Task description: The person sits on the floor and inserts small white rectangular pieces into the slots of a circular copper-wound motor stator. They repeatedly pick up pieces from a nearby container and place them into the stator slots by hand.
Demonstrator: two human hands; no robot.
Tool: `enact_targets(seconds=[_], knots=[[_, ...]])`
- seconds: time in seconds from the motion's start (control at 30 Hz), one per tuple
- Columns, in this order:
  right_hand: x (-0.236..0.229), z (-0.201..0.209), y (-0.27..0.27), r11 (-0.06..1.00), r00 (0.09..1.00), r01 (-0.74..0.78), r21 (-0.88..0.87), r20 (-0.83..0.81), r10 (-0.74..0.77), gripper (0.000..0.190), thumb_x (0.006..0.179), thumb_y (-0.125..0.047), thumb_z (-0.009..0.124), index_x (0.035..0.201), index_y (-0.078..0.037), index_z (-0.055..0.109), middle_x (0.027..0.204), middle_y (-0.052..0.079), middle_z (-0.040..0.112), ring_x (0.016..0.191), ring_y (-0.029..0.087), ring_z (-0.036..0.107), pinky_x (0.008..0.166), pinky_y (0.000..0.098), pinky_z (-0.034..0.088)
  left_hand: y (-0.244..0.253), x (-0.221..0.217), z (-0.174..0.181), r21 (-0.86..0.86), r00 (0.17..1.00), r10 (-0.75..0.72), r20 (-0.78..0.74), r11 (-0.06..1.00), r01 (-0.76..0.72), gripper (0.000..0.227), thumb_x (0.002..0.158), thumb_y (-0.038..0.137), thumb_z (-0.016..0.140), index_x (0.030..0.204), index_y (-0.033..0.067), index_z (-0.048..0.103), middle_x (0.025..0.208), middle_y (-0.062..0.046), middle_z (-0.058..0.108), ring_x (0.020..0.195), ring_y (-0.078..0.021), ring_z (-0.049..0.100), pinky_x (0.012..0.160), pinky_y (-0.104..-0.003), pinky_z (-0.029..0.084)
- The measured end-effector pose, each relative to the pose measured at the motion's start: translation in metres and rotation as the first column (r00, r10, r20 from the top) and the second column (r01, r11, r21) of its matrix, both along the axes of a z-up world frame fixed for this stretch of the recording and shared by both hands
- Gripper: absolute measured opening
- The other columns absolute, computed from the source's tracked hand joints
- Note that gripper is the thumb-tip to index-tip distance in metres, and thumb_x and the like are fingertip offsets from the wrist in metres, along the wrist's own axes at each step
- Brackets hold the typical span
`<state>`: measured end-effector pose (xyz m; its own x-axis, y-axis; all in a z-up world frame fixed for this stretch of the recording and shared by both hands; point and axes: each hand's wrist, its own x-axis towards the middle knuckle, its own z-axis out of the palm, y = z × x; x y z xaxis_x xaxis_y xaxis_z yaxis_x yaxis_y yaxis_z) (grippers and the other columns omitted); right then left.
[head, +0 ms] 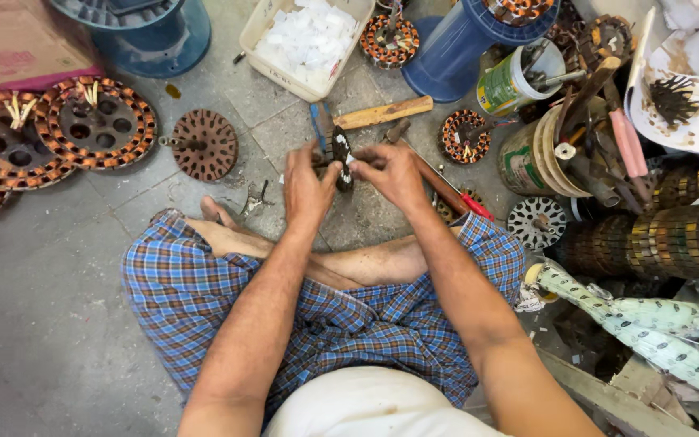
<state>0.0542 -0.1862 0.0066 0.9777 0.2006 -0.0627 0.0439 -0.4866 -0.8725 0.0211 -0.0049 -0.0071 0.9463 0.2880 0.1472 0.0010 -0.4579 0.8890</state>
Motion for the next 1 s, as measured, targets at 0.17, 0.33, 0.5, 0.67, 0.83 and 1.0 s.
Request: enact_targets(seconds=[0.17, 0.33, 0.5, 0.67, 0.83, 1.0], knots=[[0.017, -0.018, 0.011, 0.997, 0.997, -0.010, -0.075, 0.080, 0.017, 0.025, 0.086, -0.020, 0.084, 0.104, -0.004, 0.080, 0.091, 0.008, 0.081, 0.078, 0.013, 0.076, 0.070, 0.0284, 0.061, 0.005, -0.007, -0.003, -0.087, 0.969, -0.123, -0.214, 0.990, 0.107, 0.037, 0.078, 0.015, 0.081, 0.112, 0.0027, 0.073, 0.107, -0.018, 0.072, 0.099, -0.0356, 0.071, 0.089, -0.044, 0.055], [0.010, -0.020, 0.010, 0.989, 0.995, -0.080, -0.123, 0.046, 0.086, 0.022, 0.086, -0.020, 0.082, 0.101, -0.004, 0.080, 0.087, 0.008, 0.080, 0.076, 0.012, 0.076, 0.070, 0.0280, 0.061, 0.002, -0.015, -0.014, -0.074, 0.959, -0.114, -0.260, 0.992, 0.098, 0.040, 0.075, 0.011, 0.081, 0.112, 0.0014, 0.072, 0.108, -0.019, 0.073, 0.103, -0.0381, 0.069, 0.090, -0.046, 0.053], [0.015, -0.004, 0.012, 0.931, 0.954, -0.187, -0.315, 0.169, 0.249, 0.021, 0.083, -0.016, 0.084, 0.098, -0.003, 0.080, 0.086, 0.014, 0.077, 0.075, 0.022, 0.075, 0.070, 0.0330, 0.059, 0.002, -0.017, -0.011, -0.071, 0.958, -0.126, -0.259, 0.991, 0.111, 0.037, 0.075, 0.009, 0.078, 0.111, 0.0010, 0.072, 0.107, -0.019, 0.073, 0.103, -0.0377, 0.070, 0.092, -0.046, 0.054], [0.018, 0.008, 0.018, 0.914, 0.955, -0.216, -0.342, 0.119, 0.271, 0.022, 0.082, -0.016, 0.081, 0.100, -0.003, 0.079, 0.089, 0.014, 0.078, 0.078, 0.023, 0.077, 0.072, 0.0337, 0.060, 0.002, -0.018, -0.007, -0.087, 0.948, -0.132, -0.289, 0.990, 0.111, 0.036, 0.075, 0.007, 0.077, 0.110, -0.0002, 0.072, 0.109, -0.020, 0.072, 0.104, -0.0381, 0.069, 0.092, -0.046, 0.053], [0.016, 0.005, 0.020, 0.934, 0.983, -0.162, -0.318, 0.027, 0.180, 0.024, 0.082, -0.016, 0.085, 0.102, -0.004, 0.079, 0.090, 0.014, 0.079, 0.080, 0.022, 0.077, 0.074, 0.0346, 0.061, 0.001, -0.017, -0.013, -0.067, 0.951, -0.125, -0.283, 0.992, 0.110, 0.041, 0.075, 0.007, 0.078, 0.114, -0.0006, 0.071, 0.111, -0.020, 0.071, 0.107, -0.0386, 0.067, 0.094, -0.046, 0.052], [0.003, -0.005, 0.010, 0.995, 0.998, -0.058, -0.083, 0.012, 0.059, 0.031, 0.082, -0.012, 0.085, 0.111, -0.007, 0.075, 0.101, 0.009, 0.077, 0.090, 0.018, 0.076, 0.078, 0.0309, 0.062, -0.002, -0.015, -0.019, -0.067, 0.959, -0.125, -0.255, 0.991, 0.112, 0.046, 0.075, 0.005, 0.076, 0.119, 0.0001, 0.069, 0.116, -0.021, 0.070, 0.110, -0.0404, 0.065, 0.095, -0.047, 0.051]])
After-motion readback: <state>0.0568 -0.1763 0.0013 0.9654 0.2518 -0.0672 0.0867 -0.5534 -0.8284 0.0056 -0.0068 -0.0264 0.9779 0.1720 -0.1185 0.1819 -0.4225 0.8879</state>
